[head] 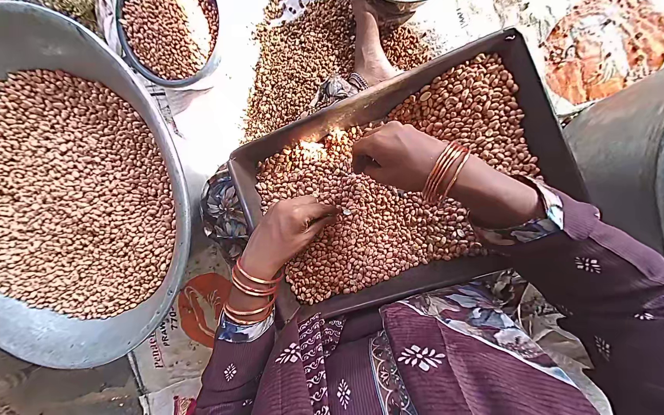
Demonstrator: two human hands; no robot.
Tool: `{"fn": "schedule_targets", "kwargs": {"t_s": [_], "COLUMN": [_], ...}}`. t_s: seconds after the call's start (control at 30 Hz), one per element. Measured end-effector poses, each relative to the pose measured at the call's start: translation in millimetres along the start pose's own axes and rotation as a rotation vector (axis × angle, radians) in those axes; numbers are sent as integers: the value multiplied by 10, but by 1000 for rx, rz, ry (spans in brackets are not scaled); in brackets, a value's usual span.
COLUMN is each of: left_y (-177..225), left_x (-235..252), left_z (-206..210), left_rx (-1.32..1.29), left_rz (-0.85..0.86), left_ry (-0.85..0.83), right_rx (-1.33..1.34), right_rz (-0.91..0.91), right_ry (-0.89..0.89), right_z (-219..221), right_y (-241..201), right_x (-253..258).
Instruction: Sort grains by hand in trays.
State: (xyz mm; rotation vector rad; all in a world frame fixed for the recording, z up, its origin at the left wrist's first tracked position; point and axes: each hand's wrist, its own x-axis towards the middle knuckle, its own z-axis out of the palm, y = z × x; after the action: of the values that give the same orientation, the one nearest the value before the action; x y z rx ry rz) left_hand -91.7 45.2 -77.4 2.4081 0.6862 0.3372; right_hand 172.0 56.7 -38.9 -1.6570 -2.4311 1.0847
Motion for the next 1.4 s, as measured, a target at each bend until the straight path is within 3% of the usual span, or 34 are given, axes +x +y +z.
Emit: {"fn": "schedule_targets", "kwargs": {"t_s": [0.2, 0.4, 0.57, 0.7, 0.83, 0.93, 1.0, 1.07, 1.23, 1.4], "left_y": [1, 165, 115, 164, 387, 597, 543, 416, 144, 138], "left_x": [-31, 14, -78, -172, 58, 300, 369, 327, -104, -395], "left_z": [76, -48, -63, -8, 37, 18, 59, 90, 0, 88], "left_rx": [3, -831, -1066, -1098, -989, -1083, -1239, -1221, -329, 31], "left_rz": [-62, -342, -404, -463, -695, -861, -736, -500, -128, 20], "left_ry": [85, 315, 301, 232, 123, 53, 13, 23, 34, -1], "right_rx": [13, 32, -3, -61, 74, 120, 40, -18, 0, 37], "right_rz": [-60, -128, -70, -17, -351, -469, -382, -277, -118, 38], "right_ry": [-147, -212, -211, -81, 241, 315, 357, 352, 241, 263], "right_z": [51, 283, 318, 198, 78, -83, -153, -149, 57, 44], "right_y": [259, 257, 231, 82, -265, -435, -374, -196, 265, 327], "right_x": [-66, -146, -136, -219, -380, -486, -572, -655, -884, -1021]}}
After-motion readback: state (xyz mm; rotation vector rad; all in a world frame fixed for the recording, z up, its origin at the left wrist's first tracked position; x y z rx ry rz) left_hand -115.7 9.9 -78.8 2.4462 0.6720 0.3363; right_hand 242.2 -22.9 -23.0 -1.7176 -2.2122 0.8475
